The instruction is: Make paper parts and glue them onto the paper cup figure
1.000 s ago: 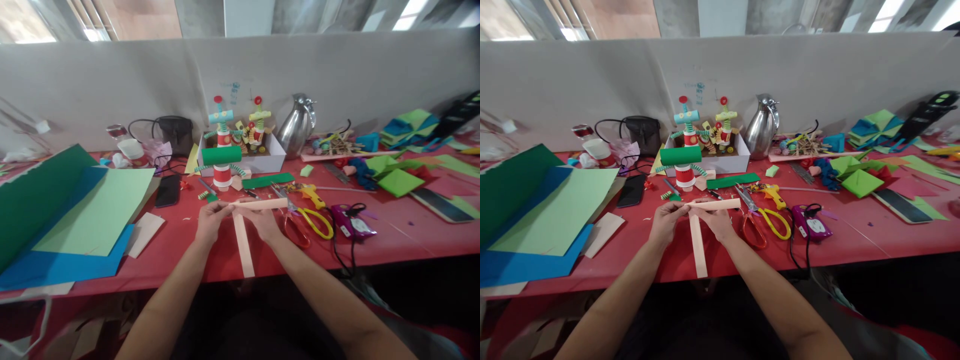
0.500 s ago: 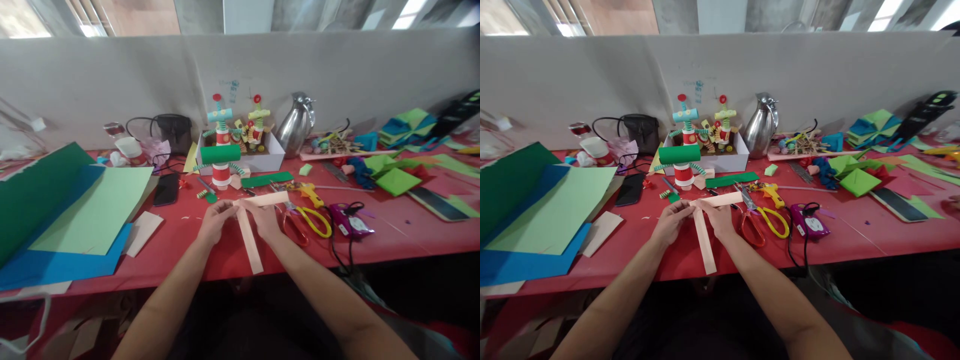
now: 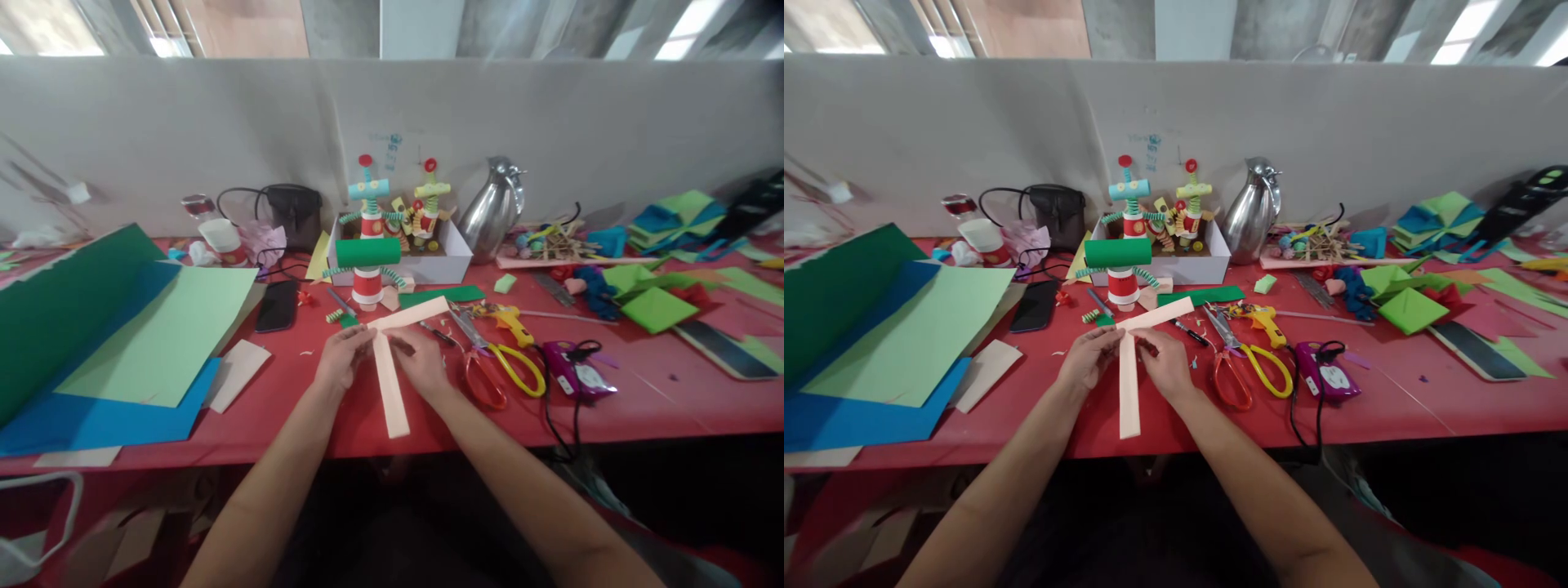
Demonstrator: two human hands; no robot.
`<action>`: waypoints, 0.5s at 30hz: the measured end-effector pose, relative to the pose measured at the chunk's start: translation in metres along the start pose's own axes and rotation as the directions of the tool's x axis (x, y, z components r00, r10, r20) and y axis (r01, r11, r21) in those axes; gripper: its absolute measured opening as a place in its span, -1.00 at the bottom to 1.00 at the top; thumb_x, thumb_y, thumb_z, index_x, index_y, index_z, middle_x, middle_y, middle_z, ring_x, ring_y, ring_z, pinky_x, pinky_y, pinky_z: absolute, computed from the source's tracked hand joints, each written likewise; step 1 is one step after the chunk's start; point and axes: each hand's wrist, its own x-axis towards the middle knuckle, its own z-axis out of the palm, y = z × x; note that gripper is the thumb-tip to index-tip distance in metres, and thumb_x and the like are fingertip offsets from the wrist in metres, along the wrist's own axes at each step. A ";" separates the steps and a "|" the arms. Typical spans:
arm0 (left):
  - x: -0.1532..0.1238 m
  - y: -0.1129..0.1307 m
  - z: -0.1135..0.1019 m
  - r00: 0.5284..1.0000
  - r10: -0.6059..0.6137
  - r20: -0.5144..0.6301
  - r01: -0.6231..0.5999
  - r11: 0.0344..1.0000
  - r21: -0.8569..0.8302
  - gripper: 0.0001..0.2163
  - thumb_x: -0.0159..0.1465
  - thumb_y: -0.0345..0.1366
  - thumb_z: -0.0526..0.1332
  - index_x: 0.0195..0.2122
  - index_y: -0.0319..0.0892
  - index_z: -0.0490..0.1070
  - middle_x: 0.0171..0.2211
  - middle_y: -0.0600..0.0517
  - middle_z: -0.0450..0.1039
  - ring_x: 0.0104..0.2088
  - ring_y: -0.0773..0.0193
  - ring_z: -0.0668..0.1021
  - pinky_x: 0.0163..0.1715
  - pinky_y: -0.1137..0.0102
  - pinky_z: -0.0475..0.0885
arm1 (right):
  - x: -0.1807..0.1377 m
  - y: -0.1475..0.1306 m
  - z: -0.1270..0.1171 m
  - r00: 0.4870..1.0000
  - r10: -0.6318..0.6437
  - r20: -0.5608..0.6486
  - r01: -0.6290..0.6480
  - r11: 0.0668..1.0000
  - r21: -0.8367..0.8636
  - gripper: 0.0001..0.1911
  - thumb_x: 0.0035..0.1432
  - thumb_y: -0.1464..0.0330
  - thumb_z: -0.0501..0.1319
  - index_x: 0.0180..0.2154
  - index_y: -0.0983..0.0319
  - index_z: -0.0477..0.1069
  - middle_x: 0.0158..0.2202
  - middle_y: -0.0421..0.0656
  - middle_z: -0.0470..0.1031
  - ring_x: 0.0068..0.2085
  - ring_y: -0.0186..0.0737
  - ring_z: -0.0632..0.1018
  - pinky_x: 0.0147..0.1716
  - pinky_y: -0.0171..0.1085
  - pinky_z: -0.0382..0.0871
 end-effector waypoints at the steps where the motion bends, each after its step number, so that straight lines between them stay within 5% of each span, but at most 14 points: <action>1: -0.001 0.000 0.000 1.000 -0.008 0.007 0.008 1.000 0.004 -0.70 -0.22 -0.35 0.54 -0.49 -0.28 0.49 -0.58 0.09 0.47 -0.56 0.45 0.48 -0.48 0.52 0.41 | 0.000 0.001 0.000 1.000 -0.004 -0.002 0.004 1.000 0.001 -0.78 0.16 0.34 0.20 -0.18 0.11 0.57 -0.18 -0.16 0.63 -0.15 -0.11 0.60 -0.10 -0.16 0.44; 15: -0.007 -0.001 0.006 0.998 -0.020 0.056 0.020 1.000 0.003 -0.77 -0.18 -0.46 0.51 -0.47 -0.30 0.57 -0.46 -0.02 0.58 -0.44 0.34 0.60 -0.37 0.50 0.54 | 0.007 -0.006 0.001 0.979 0.177 -0.100 -0.156 0.969 0.191 -0.84 0.05 0.22 0.32 -0.38 0.17 0.54 -0.34 -0.17 0.61 -0.28 -0.15 0.58 -0.20 -0.20 0.46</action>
